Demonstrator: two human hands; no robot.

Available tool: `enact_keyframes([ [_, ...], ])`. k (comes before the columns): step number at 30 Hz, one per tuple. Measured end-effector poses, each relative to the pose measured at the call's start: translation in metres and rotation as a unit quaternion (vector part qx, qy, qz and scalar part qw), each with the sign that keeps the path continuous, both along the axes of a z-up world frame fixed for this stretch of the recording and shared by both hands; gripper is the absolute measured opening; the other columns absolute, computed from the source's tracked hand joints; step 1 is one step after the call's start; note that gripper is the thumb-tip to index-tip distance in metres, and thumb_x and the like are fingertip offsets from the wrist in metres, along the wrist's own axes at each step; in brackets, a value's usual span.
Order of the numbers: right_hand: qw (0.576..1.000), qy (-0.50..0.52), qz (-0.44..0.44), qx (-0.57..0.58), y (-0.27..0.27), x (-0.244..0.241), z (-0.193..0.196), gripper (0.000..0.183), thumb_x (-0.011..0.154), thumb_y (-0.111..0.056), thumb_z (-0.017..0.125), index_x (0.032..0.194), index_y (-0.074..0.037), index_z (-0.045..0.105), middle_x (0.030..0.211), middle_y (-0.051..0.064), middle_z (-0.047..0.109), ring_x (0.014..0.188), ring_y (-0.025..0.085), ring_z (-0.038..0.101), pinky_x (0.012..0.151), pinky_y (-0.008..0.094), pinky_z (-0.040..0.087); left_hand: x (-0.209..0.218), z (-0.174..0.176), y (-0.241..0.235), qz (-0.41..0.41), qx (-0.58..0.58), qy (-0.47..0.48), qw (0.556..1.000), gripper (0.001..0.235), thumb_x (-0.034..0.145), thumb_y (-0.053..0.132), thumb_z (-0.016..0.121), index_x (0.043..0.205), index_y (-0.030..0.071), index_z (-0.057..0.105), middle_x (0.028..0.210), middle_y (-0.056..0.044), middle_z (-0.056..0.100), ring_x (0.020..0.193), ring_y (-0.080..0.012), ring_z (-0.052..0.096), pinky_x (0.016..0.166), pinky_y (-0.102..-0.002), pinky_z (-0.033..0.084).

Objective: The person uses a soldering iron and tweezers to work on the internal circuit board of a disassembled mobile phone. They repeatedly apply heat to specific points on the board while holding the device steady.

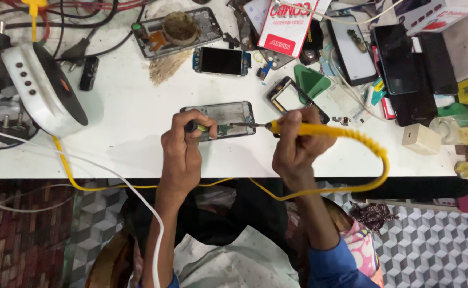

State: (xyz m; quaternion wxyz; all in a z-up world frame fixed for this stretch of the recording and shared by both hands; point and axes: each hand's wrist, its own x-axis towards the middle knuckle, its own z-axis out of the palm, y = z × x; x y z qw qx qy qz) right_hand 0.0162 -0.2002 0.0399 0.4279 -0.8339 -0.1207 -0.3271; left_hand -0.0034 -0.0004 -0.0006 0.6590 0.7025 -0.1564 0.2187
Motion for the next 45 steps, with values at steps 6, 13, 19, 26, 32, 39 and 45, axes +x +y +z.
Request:
enact_keyframes([
  [6,0.985,-0.019,0.041,-0.165,0.016,0.011,0.038,0.025,0.113,-0.014,0.057,0.090,-0.004,0.058,0.070,0.004,0.059,0.054,0.015,0.054,0.062,0.038,0.034,0.002,0.003,0.002,-0.001,0.000,0.015,1.000,0.024,0.104,-0.010,0.036,0.122,0.002,0.047,0.091,-0.013,0.064,0.084,-0.0169,0.067,0.082,-0.029,0.054],
  [13,0.986,0.046,0.129,-0.091,0.012,0.018,0.042,0.025,0.112,-0.016,0.056,0.090,-0.004,0.055,0.068,0.003,0.056,0.055,0.015,0.050,0.056,0.031,0.034,0.001,0.006,0.003,-0.004,0.008,0.012,1.000,0.029,0.097,-0.012,0.035,0.121,0.001,0.047,0.089,-0.013,0.065,0.083,-0.0177,0.066,0.082,-0.030,0.053],
  [19,0.997,0.007,0.014,-0.076,0.011,0.014,0.026,0.035,0.116,-0.019,0.053,0.085,-0.005,0.057,0.065,0.004,0.056,0.057,0.017,0.046,0.066,0.038,0.035,0.000,0.007,0.002,-0.012,-0.009,-0.007,1.000,0.013,0.113,0.004,0.036,0.121,0.001,0.046,0.094,-0.014,0.064,0.088,-0.0180,0.066,0.085,-0.031,0.053],
  [26,0.998,-0.029,-0.050,-0.011,0.001,0.006,0.013,0.040,0.115,-0.019,0.052,0.080,0.000,0.053,0.067,0.007,0.056,0.057,0.015,0.053,0.056,0.033,0.035,0.002,0.002,0.002,-0.003,-0.023,0.031,0.999,0.024,0.118,0.023,0.035,0.117,0.002,0.047,0.091,-0.010,0.068,0.072,-0.0095,0.056,0.066,-0.025,0.046],
  [32,0.992,-0.058,-0.100,0.044,0.007,-0.009,-0.011,0.039,0.112,-0.020,0.054,0.079,0.000,0.056,0.066,0.005,0.059,0.056,0.012,0.054,0.055,0.029,0.039,-0.001,-0.005,0.000,0.031,-0.065,0.010,0.997,0.031,0.120,0.031,0.033,0.116,0.003,0.047,0.088,-0.009,0.067,0.063,-0.0054,0.042,0.058,-0.022,0.036],
  [39,0.989,-0.070,-0.083,0.096,0.000,-0.010,-0.026,0.040,0.113,-0.024,0.054,0.081,-0.001,0.053,0.070,0.004,0.061,0.059,0.008,0.055,0.057,0.025,0.042,0.007,-0.007,0.005,0.036,-0.089,0.012,0.995,0.032,0.119,0.034,0.031,0.116,0.005,0.045,0.089,-0.011,0.068,0.055,-0.0053,0.045,0.050,-0.022,0.036],
  [45,0.964,-0.092,-0.079,0.236,-0.001,-0.012,-0.030,0.038,0.110,-0.028,0.056,0.083,-0.002,0.049,0.066,0.003,0.055,0.053,0.007,0.049,0.048,0.022,0.035,0.012,-0.003,0.002,0.022,-0.061,0.031,0.997,0.028,0.119,0.028,0.033,0.114,0.004,0.048,0.086,-0.009,0.067,0.058,-0.0056,0.045,0.051,-0.022,0.036],
])
